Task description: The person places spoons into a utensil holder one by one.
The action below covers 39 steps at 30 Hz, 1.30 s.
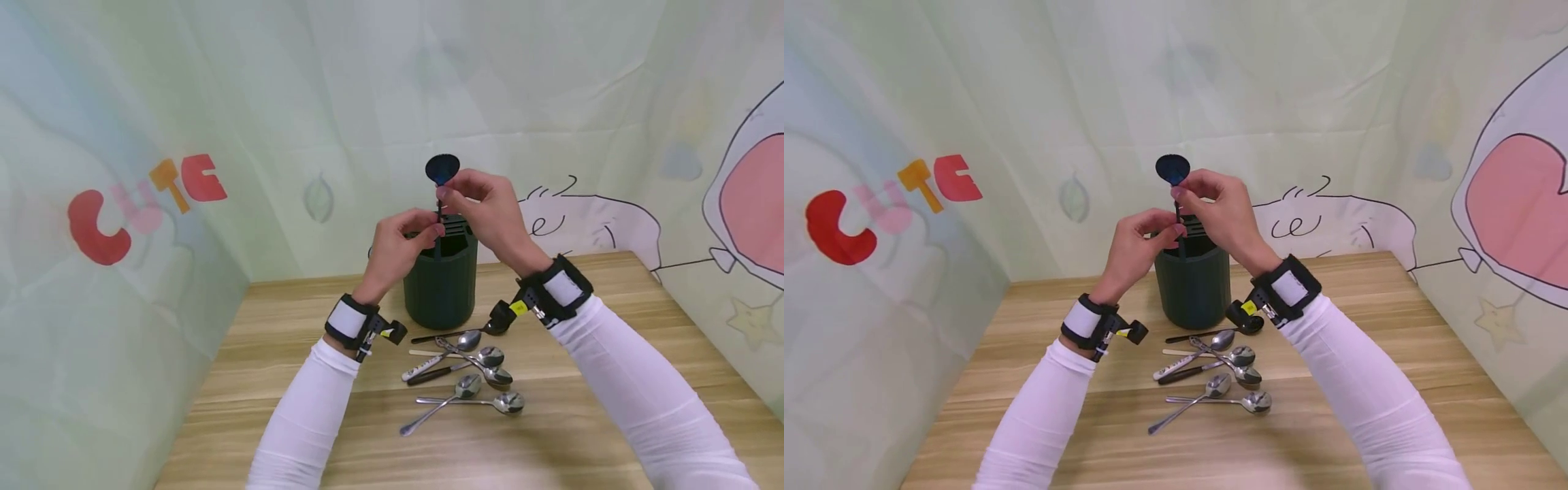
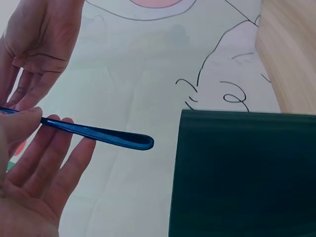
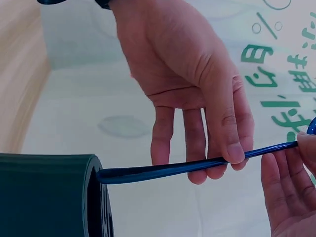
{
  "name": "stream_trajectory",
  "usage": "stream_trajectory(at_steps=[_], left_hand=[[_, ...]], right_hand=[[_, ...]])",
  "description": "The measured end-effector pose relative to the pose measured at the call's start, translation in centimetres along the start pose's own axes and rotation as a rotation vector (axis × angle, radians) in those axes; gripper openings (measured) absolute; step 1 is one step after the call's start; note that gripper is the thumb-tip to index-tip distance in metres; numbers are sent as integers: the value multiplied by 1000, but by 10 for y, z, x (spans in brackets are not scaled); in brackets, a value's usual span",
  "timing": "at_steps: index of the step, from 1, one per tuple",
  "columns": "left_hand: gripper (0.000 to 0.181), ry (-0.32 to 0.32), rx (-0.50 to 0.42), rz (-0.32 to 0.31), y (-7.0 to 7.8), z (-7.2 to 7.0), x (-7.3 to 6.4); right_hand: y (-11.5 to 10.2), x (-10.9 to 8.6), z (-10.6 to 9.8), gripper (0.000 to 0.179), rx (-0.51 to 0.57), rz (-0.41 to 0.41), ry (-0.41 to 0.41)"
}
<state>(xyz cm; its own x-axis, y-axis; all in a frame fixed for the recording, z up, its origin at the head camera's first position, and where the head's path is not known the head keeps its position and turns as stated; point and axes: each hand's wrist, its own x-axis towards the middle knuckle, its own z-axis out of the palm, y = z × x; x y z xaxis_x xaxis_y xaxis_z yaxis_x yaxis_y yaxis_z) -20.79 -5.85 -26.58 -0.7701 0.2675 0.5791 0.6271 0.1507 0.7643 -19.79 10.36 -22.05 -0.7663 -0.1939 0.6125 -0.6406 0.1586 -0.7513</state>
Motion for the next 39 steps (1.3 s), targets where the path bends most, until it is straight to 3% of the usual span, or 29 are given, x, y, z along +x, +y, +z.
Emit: stream_trajectory(at_steps=[8,16,22,28,39], left_hand=[[16,27,71,2,-6,2,18],[16,54,71,-62,-21,2,23],[16,67,21,-73,-54,5,28],[17,63,50,-97,-85,6,30],[14,61,188,-78,-93,9,27]], right_hand=[[15,16,-2,12,-19,-23,-18],[32,23,4,13,-33,18,2],[54,26,8,12,-7,81,-3],[91,29,8,12,43,146,-17],[112,23,7,14,-40,224,-33]])
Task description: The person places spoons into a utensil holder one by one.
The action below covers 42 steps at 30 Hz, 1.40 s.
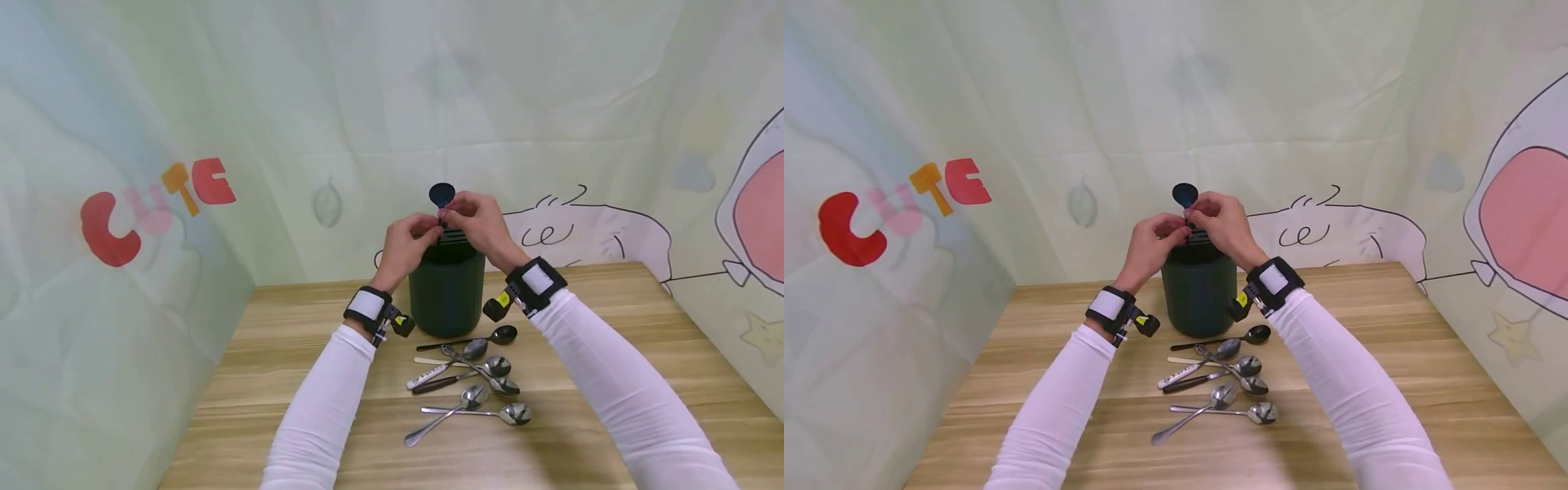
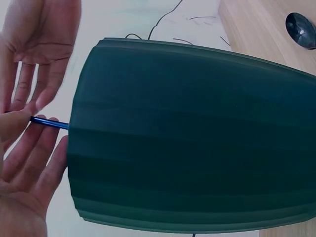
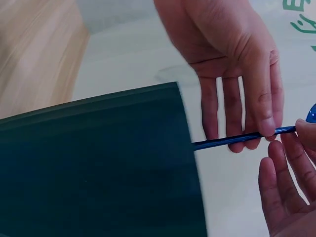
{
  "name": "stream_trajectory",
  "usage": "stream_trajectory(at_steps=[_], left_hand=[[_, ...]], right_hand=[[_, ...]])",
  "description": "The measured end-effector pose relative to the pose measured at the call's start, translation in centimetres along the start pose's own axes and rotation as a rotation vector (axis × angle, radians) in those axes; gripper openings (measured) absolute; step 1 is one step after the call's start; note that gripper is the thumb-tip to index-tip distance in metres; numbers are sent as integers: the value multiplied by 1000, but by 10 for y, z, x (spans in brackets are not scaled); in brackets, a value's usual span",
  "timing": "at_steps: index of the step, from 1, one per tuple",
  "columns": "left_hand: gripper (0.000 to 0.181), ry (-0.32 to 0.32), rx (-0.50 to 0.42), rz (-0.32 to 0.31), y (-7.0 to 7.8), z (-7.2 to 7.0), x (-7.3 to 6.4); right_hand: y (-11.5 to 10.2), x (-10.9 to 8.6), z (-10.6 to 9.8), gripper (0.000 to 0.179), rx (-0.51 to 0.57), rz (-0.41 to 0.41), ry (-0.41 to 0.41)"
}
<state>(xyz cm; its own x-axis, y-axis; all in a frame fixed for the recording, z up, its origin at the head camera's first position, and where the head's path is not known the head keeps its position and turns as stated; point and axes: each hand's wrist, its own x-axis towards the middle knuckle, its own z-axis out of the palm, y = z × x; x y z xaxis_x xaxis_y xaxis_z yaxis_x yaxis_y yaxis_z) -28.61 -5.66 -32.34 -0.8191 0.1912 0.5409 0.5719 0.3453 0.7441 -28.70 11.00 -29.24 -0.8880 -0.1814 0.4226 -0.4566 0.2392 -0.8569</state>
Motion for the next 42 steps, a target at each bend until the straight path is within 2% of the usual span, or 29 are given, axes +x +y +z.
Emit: stream_trajectory(at_steps=[14,16,20,23,25,29,33,38,42], left_hand=[[13,-12,56,-30,-5,4,-3],[15,1,54,-35,-6,3,-3],[29,17,51,-54,-7,0,-3],[40,6,57,-57,-6,-3,-3],[43,-1,72,-46,-5,-6,-4],[47,-10,93,-8,0,-12,-8],[48,-3,134,70,9,-19,-18],[50,-5,203,204,23,-27,-38],[54,-34,299,270,33,-29,-61]], right_hand=[[17,-4,3,14,-116,28,-11],[18,-3,4,18,-131,35,-17],[19,-3,3,42,-165,59,-56],[19,-5,0,57,-159,70,-87],[19,-6,-2,59,-147,62,-94],[16,-11,-4,57,-158,10,-98],[11,-22,-6,59,-193,-55,-87],[2,-44,-10,64,-253,-131,-57],[-4,-66,-13,70,-304,-177,-62]])
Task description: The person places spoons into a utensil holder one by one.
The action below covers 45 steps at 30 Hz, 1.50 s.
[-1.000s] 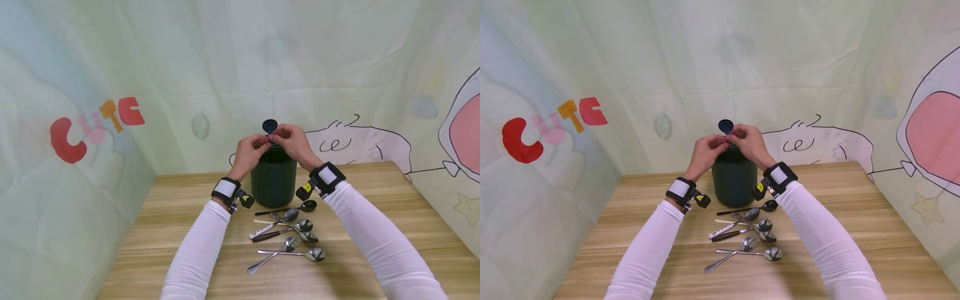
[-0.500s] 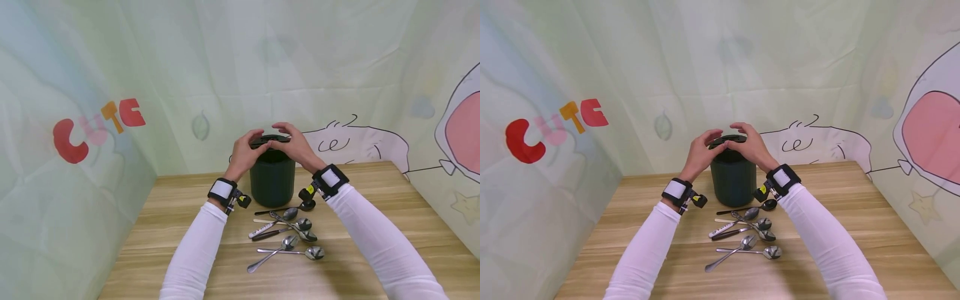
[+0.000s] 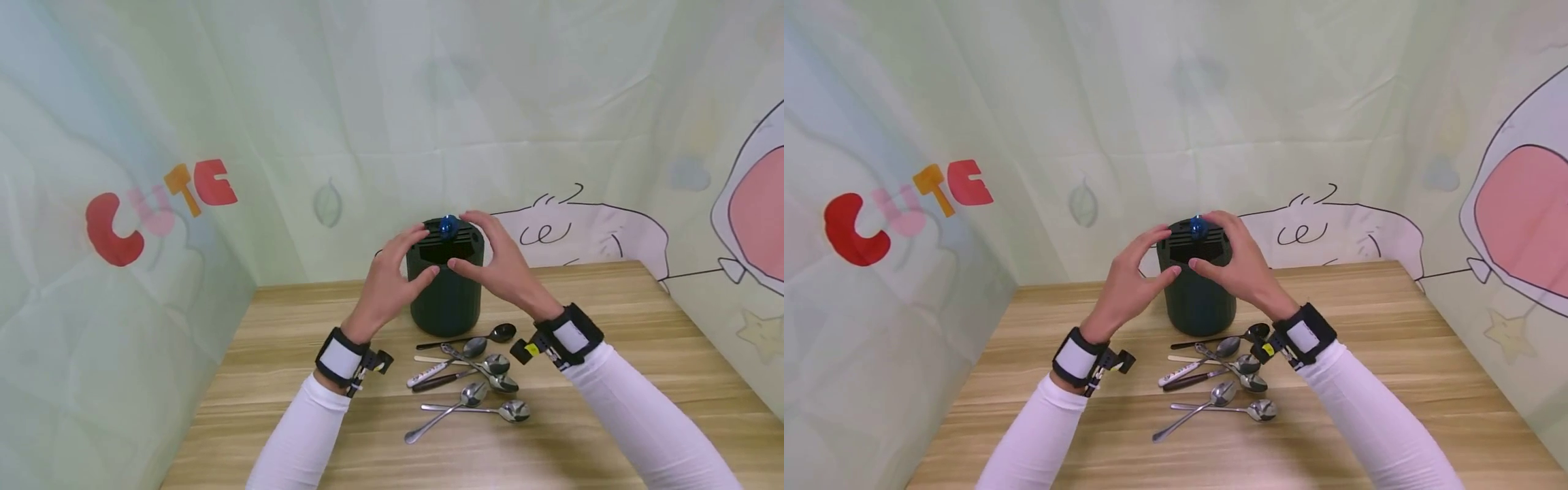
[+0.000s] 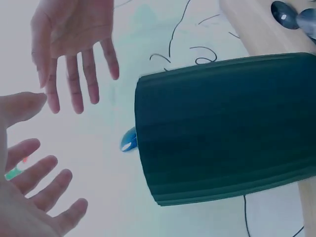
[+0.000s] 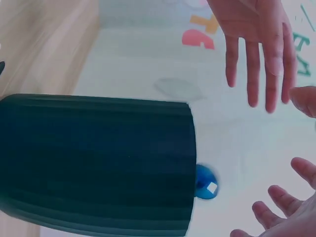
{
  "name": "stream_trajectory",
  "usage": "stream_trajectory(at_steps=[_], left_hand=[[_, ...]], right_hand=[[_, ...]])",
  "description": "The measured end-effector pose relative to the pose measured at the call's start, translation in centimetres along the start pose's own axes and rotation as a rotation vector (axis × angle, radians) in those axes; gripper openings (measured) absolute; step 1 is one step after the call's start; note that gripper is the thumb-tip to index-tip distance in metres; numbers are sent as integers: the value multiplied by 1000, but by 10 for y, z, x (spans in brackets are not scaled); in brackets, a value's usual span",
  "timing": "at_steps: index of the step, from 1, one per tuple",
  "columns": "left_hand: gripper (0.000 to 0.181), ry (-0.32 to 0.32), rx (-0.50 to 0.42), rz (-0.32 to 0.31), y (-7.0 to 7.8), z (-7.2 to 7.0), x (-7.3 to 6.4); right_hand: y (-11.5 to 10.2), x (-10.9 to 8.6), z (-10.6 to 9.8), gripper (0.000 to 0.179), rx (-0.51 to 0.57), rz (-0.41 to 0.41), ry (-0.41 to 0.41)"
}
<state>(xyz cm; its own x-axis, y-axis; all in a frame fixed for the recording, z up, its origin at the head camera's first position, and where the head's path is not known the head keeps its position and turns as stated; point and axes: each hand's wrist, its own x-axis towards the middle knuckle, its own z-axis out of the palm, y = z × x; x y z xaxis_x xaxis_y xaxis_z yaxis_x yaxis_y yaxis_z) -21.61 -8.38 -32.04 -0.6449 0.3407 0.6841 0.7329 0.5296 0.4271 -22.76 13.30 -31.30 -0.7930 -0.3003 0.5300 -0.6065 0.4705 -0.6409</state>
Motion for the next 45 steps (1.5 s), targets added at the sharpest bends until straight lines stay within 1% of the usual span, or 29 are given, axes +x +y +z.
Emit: stream_trajectory(at_steps=[4,7,10,12,14,16,19,22,26,31,35,38,40,42,45], left_hand=[[59,-68,111,50,12,2,-22],[64,-138,174,93,18,8,-37],[69,-199,252,141,22,14,-51],[70,-226,317,173,25,19,-60],[71,-248,377,190,27,22,-69],[73,-274,428,188,29,25,-76],[76,-319,480,158,30,30,-85],[82,-390,524,123,31,36,-94],[88,-472,535,94,32,44,-105],[89,-524,503,53,35,50,-121],[87,-569,505,27,39,52,-133],[86,-577,510,34,40,52,-139],[85,-575,498,37,40,53,-142],[82,-596,494,27,42,54,-145],[74,-641,469,-6,45,56,-150]], right_hand=[[-6,-23,-1,75,-74,-63,-27],[-9,-40,0,78,-119,-113,-45],[-10,-56,2,83,-145,-144,-83],[-10,-67,4,87,-158,-161,-110],[-9,-75,5,90,-174,-177,-127],[-6,-83,7,94,-202,-189,-141],[-1,-93,10,100,-258,-194,-180],[5,-103,15,104,-321,-182,-235],[9,-117,21,107,-374,-155,-285],[14,-135,29,111,-396,-106,-332],[15,-149,36,111,-421,-83,-383],[14,-157,41,106,-457,-86,-414],[14,-161,43,102,-486,-98,-420],[14,-164,46,97,-506,-117,-421],[16,-168,50,87,-520,-146,-424]])
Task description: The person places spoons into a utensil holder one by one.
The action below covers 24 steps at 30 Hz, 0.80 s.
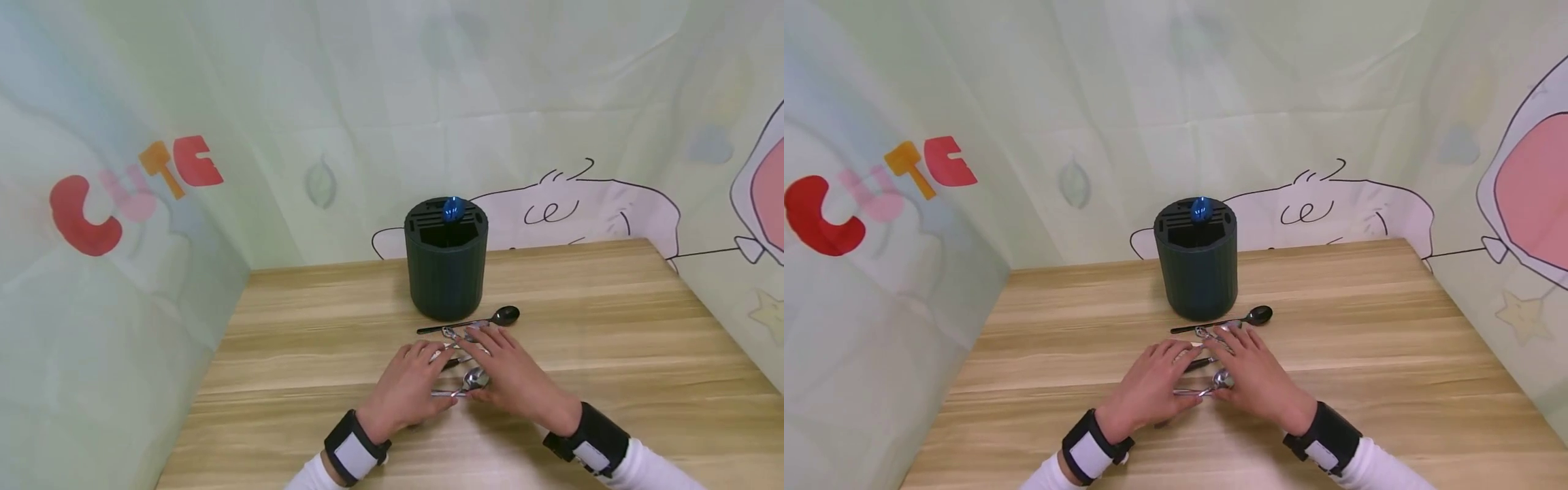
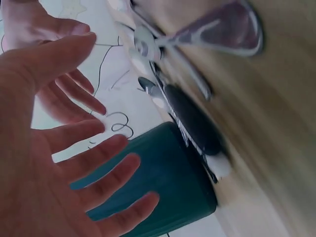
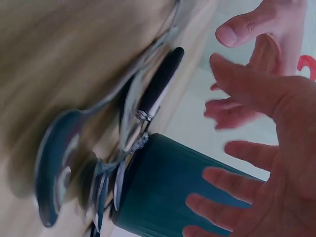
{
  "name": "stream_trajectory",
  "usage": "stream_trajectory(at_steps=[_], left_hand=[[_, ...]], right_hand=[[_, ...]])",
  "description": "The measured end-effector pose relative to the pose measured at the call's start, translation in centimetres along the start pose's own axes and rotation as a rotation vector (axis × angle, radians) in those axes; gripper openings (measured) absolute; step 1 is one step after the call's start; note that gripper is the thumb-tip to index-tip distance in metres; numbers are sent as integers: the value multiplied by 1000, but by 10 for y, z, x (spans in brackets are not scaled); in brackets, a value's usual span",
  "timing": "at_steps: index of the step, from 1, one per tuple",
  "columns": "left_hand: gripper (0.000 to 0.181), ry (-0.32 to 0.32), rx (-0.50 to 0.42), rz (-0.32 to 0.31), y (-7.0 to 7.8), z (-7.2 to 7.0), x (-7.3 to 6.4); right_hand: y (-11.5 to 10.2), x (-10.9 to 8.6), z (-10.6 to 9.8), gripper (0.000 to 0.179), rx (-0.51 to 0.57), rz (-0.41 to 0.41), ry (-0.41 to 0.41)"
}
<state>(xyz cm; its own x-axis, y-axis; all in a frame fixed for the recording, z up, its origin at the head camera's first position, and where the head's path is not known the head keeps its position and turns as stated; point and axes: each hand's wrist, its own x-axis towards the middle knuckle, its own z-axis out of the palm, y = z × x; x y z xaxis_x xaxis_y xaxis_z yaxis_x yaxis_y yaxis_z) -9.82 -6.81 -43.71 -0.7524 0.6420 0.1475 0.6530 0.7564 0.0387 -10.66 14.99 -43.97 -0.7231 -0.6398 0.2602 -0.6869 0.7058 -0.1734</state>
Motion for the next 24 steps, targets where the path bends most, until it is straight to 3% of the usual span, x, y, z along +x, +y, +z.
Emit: stream_trajectory(at_steps=[9,15,24], left_hand=[[27,-21,-7,37,7,13,-7],[20,-16,8,65,8,21,-8],[15,26,-2,85,8,26,-7]], right_hand=[[0,-2,23,40,-8,-86,9],[-3,-2,33,27,-23,-97,2],[-9,0,36,22,-15,-90,-46]])
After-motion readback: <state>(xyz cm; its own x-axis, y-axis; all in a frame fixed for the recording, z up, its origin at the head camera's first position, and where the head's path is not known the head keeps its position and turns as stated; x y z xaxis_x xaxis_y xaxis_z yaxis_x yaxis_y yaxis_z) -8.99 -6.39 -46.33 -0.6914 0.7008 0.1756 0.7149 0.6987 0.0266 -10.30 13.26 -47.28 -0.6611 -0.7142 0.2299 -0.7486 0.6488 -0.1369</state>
